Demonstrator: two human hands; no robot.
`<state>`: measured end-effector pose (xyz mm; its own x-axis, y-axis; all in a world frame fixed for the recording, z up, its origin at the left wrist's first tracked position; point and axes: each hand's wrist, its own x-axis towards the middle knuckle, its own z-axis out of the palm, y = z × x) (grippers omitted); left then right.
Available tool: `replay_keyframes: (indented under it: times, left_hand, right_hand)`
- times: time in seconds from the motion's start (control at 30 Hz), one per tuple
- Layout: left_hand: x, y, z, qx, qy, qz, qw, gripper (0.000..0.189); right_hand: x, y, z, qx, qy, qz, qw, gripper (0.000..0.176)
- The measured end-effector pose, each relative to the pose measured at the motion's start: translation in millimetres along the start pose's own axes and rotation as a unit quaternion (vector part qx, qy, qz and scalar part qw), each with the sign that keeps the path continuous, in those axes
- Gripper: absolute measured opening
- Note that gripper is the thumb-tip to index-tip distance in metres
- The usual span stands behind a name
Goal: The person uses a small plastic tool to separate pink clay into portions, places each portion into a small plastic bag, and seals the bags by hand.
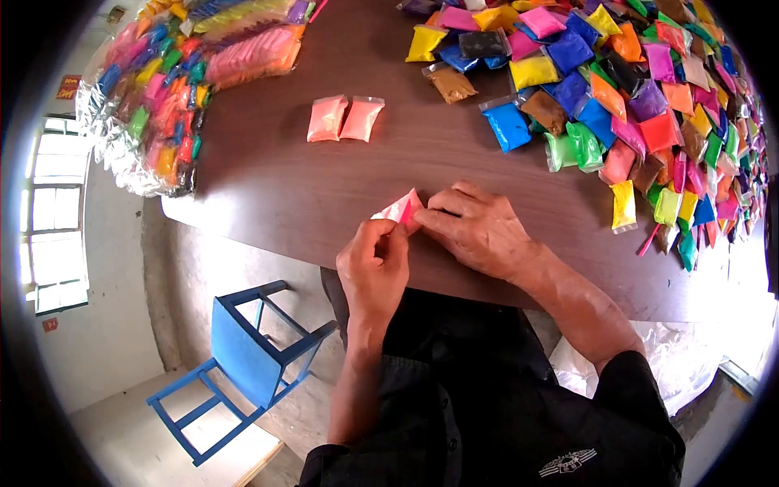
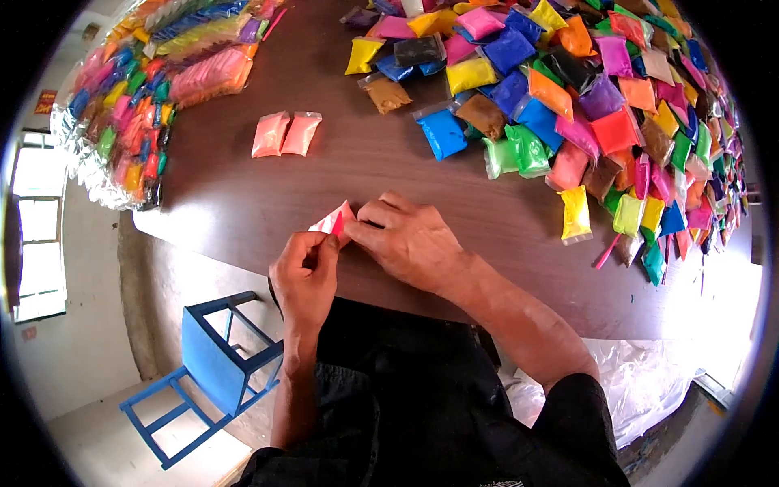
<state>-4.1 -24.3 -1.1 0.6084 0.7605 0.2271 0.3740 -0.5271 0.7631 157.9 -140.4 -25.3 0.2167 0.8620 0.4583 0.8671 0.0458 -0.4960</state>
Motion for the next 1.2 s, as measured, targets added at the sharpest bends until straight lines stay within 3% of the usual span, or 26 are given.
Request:
replay_keyframes:
  times: [0.37, 0.47, 0.63, 0.8, 0.97, 1.2]
  left_hand:
    - [15.3, -8.6, -11.3, 0.058, 0.021, -0.029, 0.998, 0.007]
    - [11.3, 5.1, 1.0, 0.025, 0.037, 0.018, 0.999, 0.008]
    - [15.8, 0.1, 5.0, 0.031, 0.002, -0.013, 0.999, 0.006]
    - [25.4, -20.8, -14.5, 0.091, 0.026, -0.041, 0.995, 0.006]
    - [1.5, 1.1, -5.4, 0.006, 0.001, -0.013, 1.0, 0.009]
    - [-3.2, -22.8, -12.6, 0.062, 0.035, -0.036, 0.997, 0.011]
  right_hand:
    - [-2.6, -2.1, 4.6, 0.017, 0.002, -0.015, 1.0, 0.015]
    - [-3.6, -2.6, 7.3, 0.024, 0.008, -0.015, 1.0, 0.014]
    - [-4.8, -1.5, 6.0, 0.029, -0.005, -0.012, 0.999, 0.01]
    - [-5.0, -1.9, 9.5, 0.044, 0.013, -0.017, 0.999, 0.01]
    - [-3.8, -4.7, 7.7, 0.044, 0.018, -0.008, 0.999, 0.01]
    - [-5.4, -7.0, 4.3, 0.044, 0.002, 0.01, 0.999, 0.013]
